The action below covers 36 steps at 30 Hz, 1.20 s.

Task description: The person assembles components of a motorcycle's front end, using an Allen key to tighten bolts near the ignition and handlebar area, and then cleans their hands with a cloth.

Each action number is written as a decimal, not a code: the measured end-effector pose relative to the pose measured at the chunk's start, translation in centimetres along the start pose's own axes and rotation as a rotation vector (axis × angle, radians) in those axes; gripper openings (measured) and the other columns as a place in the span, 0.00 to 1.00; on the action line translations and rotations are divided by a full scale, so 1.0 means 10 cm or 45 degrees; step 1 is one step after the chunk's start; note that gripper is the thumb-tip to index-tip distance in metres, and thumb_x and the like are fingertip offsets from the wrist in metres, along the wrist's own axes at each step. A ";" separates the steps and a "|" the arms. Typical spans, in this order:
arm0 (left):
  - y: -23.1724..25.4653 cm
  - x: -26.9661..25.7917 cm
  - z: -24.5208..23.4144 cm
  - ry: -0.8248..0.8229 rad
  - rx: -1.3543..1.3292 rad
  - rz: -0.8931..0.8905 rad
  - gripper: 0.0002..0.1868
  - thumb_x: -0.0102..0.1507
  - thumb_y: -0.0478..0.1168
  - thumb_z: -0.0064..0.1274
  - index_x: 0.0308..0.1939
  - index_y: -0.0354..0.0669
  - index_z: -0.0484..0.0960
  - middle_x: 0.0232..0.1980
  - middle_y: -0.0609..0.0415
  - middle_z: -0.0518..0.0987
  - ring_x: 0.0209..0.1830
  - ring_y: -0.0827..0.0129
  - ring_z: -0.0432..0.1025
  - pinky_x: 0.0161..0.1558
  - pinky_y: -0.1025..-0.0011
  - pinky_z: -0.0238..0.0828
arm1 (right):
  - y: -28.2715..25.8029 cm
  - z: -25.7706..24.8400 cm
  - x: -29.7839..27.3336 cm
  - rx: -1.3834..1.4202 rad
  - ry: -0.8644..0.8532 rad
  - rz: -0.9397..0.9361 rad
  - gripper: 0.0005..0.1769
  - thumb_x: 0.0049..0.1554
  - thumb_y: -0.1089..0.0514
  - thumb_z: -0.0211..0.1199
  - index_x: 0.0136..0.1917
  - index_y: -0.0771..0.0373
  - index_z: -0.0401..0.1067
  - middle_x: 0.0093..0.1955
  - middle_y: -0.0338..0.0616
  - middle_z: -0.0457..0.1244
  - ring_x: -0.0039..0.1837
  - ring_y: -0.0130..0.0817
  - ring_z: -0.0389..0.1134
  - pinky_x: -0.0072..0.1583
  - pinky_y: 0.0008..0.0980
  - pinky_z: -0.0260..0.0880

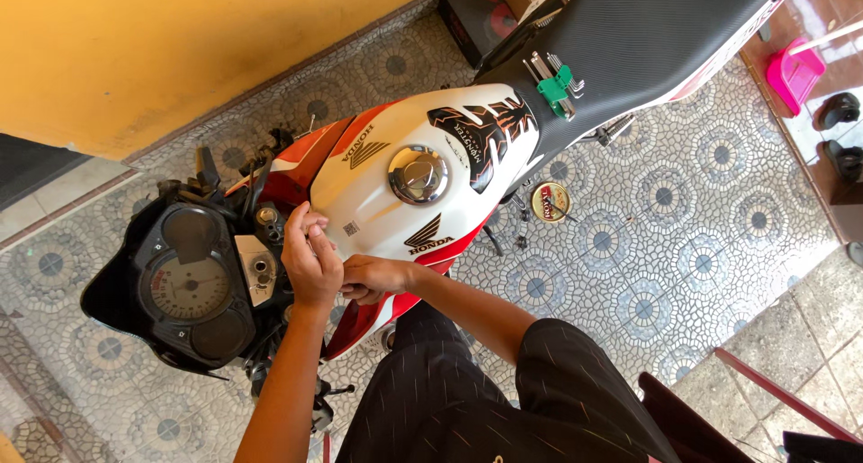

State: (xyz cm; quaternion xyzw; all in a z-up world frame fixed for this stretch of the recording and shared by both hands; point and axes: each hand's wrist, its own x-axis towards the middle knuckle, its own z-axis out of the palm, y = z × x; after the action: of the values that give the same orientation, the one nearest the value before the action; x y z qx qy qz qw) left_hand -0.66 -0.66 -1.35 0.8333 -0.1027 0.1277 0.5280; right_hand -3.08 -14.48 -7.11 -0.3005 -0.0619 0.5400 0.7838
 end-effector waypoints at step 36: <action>-0.03 0.00 -0.01 -0.034 0.074 0.084 0.14 0.77 0.38 0.38 0.63 0.31 0.69 0.43 0.48 0.78 0.36 0.65 0.73 0.41 0.69 0.72 | 0.10 0.11 -0.02 -0.084 0.136 -0.033 0.24 0.70 0.52 0.46 0.32 0.55 0.50 0.29 0.30 0.41 0.29 0.23 0.39 0.31 0.27 0.40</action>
State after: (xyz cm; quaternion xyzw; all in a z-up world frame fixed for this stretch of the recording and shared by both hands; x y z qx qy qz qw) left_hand -0.53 -0.44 -1.55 0.8461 -0.1334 0.1367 0.4976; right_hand -4.46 -14.02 -6.73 -0.3538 -0.0417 0.5106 0.7826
